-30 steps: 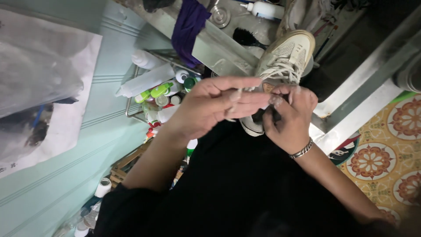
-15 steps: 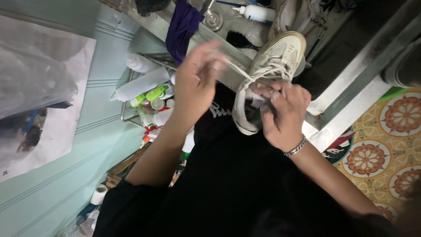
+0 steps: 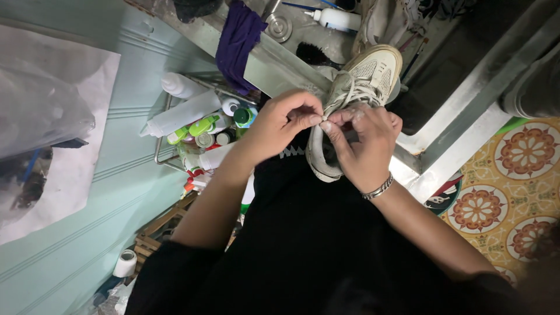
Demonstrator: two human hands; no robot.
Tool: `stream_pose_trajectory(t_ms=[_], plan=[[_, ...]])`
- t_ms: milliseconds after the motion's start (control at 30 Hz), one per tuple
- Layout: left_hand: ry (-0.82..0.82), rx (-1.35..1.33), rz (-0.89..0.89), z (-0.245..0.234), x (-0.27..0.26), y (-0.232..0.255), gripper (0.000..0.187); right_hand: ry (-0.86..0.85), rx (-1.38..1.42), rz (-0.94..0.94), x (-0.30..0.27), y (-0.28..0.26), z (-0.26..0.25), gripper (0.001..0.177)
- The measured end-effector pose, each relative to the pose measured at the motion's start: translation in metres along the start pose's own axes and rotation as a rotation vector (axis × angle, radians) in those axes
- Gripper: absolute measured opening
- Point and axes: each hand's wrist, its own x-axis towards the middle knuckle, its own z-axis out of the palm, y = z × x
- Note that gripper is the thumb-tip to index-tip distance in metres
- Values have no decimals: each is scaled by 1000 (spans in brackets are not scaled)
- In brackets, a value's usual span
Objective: Cleaning a pair of white sneakers by removing laces and wiping the soles and upper with a cloth.
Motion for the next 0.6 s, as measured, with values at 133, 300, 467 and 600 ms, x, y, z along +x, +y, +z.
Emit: stream_pose_trajectory(t_ms=[133, 300, 467, 600], plan=[[-164, 81, 21, -7, 13, 7, 15, -41, -49, -55, 3, 0, 0, 17], [-158, 615, 323, 1, 14, 34, 15, -55, -132, -173, 1, 7, 5, 20], [-11, 698, 454, 14, 9, 33, 14, -64, -70, -203, 3, 9, 2, 20], [30, 516, 352, 20, 1, 6, 11, -80, -25, -183, 3, 13, 2, 18]])
